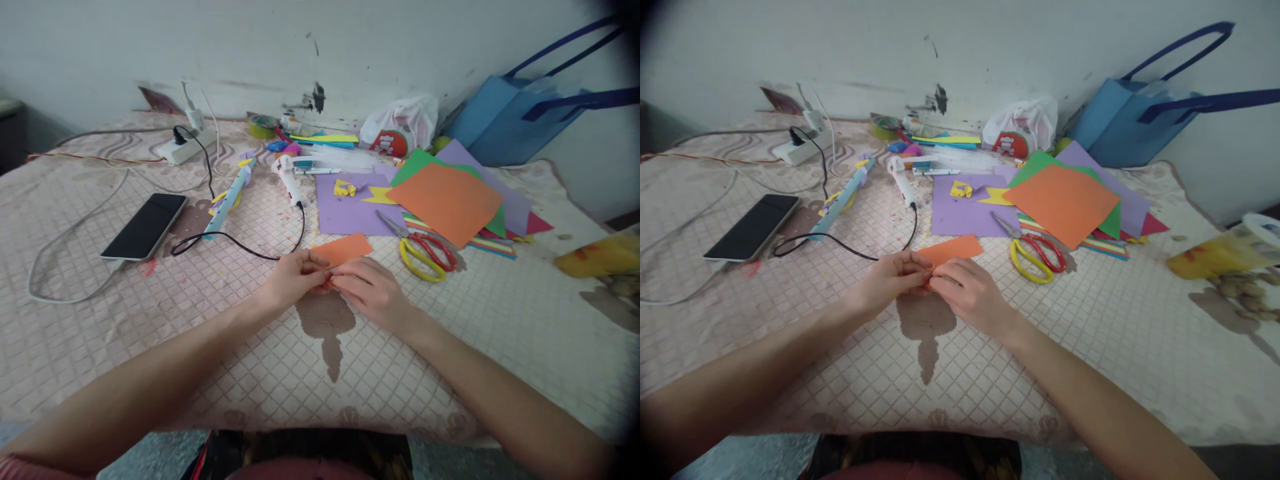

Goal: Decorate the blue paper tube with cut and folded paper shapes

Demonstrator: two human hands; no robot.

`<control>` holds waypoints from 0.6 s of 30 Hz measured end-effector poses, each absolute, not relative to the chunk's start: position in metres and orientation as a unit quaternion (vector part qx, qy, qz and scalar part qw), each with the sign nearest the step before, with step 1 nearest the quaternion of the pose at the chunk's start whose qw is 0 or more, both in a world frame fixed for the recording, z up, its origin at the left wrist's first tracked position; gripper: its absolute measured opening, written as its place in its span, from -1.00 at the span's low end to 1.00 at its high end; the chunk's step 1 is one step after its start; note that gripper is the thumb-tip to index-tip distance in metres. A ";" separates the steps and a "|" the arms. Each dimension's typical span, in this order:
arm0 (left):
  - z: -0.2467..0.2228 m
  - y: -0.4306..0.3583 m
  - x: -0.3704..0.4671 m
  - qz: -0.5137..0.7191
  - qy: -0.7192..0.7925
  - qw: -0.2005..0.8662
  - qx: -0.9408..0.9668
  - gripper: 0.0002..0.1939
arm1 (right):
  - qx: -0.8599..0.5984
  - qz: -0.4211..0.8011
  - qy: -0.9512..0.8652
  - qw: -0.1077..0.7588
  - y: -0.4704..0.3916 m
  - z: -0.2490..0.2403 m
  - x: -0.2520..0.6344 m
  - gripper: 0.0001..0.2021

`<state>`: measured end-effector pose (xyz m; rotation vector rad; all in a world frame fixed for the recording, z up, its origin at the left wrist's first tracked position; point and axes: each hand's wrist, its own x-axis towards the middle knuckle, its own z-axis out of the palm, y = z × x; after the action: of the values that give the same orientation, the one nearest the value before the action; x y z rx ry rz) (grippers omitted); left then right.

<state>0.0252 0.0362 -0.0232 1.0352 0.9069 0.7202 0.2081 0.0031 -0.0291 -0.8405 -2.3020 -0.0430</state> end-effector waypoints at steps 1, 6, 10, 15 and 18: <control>-0.023 0.036 0.025 0.324 0.410 0.711 0.471 -0.85 | -0.327 -0.006 -0.883 0.338 0.003 -0.030 0.208 -0.84; -0.023 0.035 0.026 0.331 0.399 0.686 0.510 -0.90 | -0.378 0.097 -0.839 0.379 0.001 -0.030 0.204 -0.85; -0.022 0.033 0.027 0.338 0.390 0.668 0.537 -0.93 | -0.429 0.191 -0.783 0.407 0.000 -0.028 0.200 -0.88; -0.022 0.033 0.026 0.325 0.355 0.667 0.569 -0.90 | -0.476 0.313 -0.709 0.414 0.000 -0.029 0.199 -0.93; -0.024 0.034 0.025 0.315 0.351 0.652 0.594 -0.81 | -0.492 0.387 -0.661 0.415 0.000 -0.030 0.200 -0.98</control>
<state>0.0252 0.0337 -0.0244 1.3490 0.7958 0.7162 0.1995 0.0001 -0.0304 -1.2366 -1.6603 0.9714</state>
